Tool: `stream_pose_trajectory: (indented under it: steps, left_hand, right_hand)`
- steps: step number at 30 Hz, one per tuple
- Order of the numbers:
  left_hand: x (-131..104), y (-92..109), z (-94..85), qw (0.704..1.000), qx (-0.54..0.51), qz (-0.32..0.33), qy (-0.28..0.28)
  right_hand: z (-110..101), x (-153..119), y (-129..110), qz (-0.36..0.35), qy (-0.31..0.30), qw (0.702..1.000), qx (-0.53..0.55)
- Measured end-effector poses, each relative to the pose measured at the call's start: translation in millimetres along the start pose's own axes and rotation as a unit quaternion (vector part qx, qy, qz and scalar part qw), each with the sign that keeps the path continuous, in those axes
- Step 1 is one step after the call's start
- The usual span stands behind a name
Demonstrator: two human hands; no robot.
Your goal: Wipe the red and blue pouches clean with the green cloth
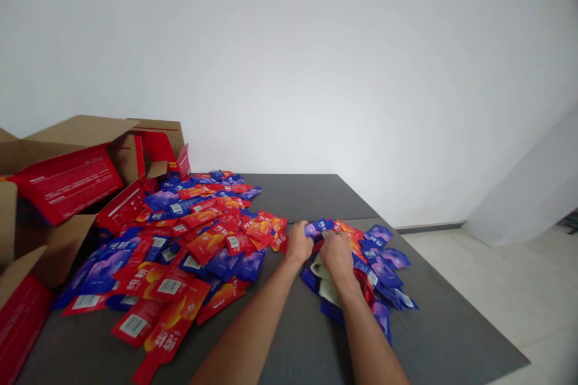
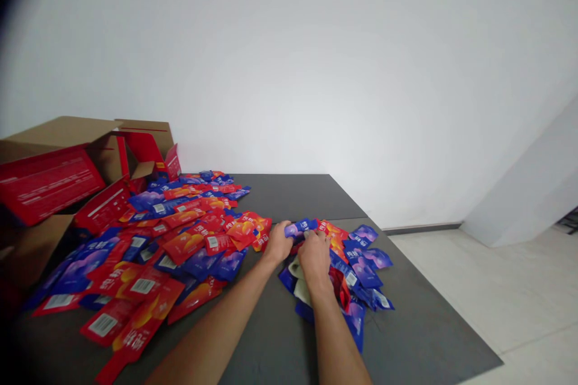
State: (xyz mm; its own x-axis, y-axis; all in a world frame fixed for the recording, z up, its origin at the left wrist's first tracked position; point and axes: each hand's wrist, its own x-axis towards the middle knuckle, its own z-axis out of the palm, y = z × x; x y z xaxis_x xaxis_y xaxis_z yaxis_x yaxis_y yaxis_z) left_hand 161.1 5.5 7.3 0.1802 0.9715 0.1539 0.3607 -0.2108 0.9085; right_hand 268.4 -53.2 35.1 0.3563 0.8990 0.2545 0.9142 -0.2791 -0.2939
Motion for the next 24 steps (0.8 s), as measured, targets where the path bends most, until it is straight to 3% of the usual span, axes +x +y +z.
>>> stream_pose_trajectory:
  steps: [4,7,10,14,18,24]
  left_hand:
    - [-13,-12,-31.4,0.992,-0.120,-0.031,-0.006]
    - [-31,-16,-60.3,0.981,-0.189,-0.046,-0.002]
    - [-53,-12,-90.5,0.964,-0.260,-0.050,-0.012]
    - [-81,-3,-121.5,0.891,-0.445,-0.028,-0.090]
    - [-98,-8,-134.5,0.860,-0.499,-0.003,-0.106]
    - [-102,-24,-137.4,0.881,-0.468,-0.006,-0.071]
  right_hand:
    - [1,-4,-16,-0.084,0.048,0.993,0.073]
    - [3,-11,-31,-0.165,0.103,0.968,0.156]
    - [4,-22,-47,-0.225,0.121,0.945,0.206]
    - [3,-40,-66,-0.298,0.116,0.921,0.223]
    - [-2,-60,-81,-0.364,0.070,0.909,0.189]
    - [-7,-74,-90,-0.409,0.026,0.896,0.171]
